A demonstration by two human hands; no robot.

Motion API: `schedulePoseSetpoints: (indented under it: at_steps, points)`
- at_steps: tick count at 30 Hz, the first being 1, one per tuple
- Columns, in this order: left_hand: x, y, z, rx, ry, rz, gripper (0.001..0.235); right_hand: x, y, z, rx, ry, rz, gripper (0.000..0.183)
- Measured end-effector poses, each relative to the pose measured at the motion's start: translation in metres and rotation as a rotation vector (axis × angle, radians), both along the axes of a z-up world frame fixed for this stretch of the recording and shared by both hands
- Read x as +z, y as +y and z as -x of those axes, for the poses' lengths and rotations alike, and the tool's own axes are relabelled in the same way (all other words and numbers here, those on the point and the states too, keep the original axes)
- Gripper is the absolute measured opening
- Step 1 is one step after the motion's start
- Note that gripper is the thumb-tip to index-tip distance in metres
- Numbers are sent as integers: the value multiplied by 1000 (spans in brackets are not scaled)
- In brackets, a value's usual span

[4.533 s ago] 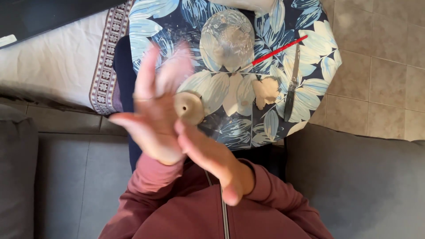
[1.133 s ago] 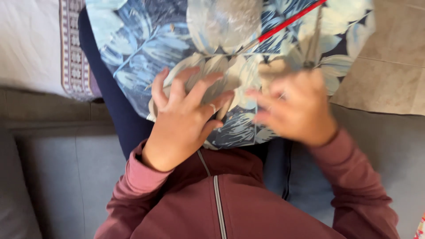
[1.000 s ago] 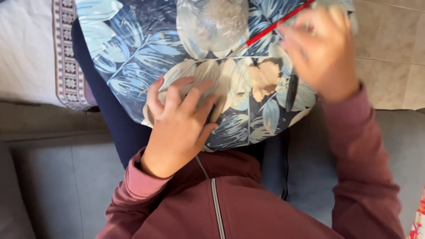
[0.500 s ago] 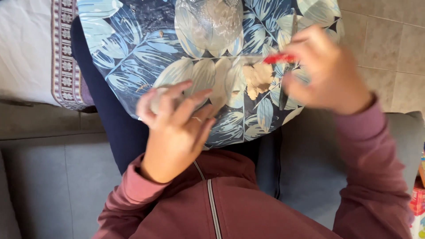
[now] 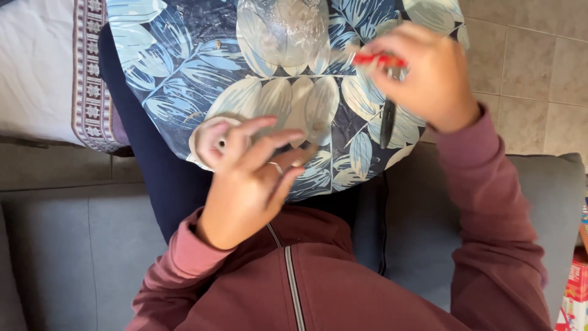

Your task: Sculpting a small object by rolling, smoothing, and shaping clay pieces on a table.

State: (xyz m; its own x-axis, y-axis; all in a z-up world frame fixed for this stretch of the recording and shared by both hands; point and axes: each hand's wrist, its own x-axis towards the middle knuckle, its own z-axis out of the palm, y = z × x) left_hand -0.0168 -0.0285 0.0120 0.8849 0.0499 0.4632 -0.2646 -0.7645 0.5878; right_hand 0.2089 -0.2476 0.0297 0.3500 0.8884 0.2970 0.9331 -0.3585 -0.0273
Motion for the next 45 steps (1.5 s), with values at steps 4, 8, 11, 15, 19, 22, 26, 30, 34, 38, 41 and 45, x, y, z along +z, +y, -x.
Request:
schedulePoseSetpoints:
  at_steps: [4, 8, 11, 15, 19, 22, 26, 30, 34, 38, 41, 45]
  points:
    - [-6, -13, -3, -158, 64, 66, 18, -3, 1, -26, -36, 289, -137, 26]
    - [-13, -21, -7, -85, 66, -47, 17, -14, -8, -34, -188, -44, -184, 38]
    - [-20, -21, -6, 8, 80, -124, 25, 8, -3, -10, -78, 91, -336, 21]
    - [-10, -10, -5, 15, 106, -127, 30, 26, -9, 37, -102, 320, -168, 38]
    - [-3, 6, 9, 242, -216, -15, 19, 33, 4, 96, -16, 415, -5, 29]
    - [15, 2, 12, 83, -242, -47, 28, 20, 11, 126, -8, 460, -59, 15]
    - [1, -15, 16, -24, -62, -171, 19, -9, -1, 134, 53, 443, -166, 23]
    - [-8, -8, 25, -15, -27, -310, 23, -10, -1, 136, -9, 437, -163, 23]
    - [0, 10, 34, 40, -42, -338, 22, -13, -1, 132, -50, 360, -110, 39]
    - [2, 25, 45, 66, -21, -260, 19, -21, 7, 131, -86, 359, -95, 40]
    - [-5, 28, 52, 146, -84, -214, 20, -21, 7, 127, -68, 369, -140, 39]
    - [-10, 26, 61, 179, -61, -101, 22, -18, -3, 108, 35, 310, -100, 44]
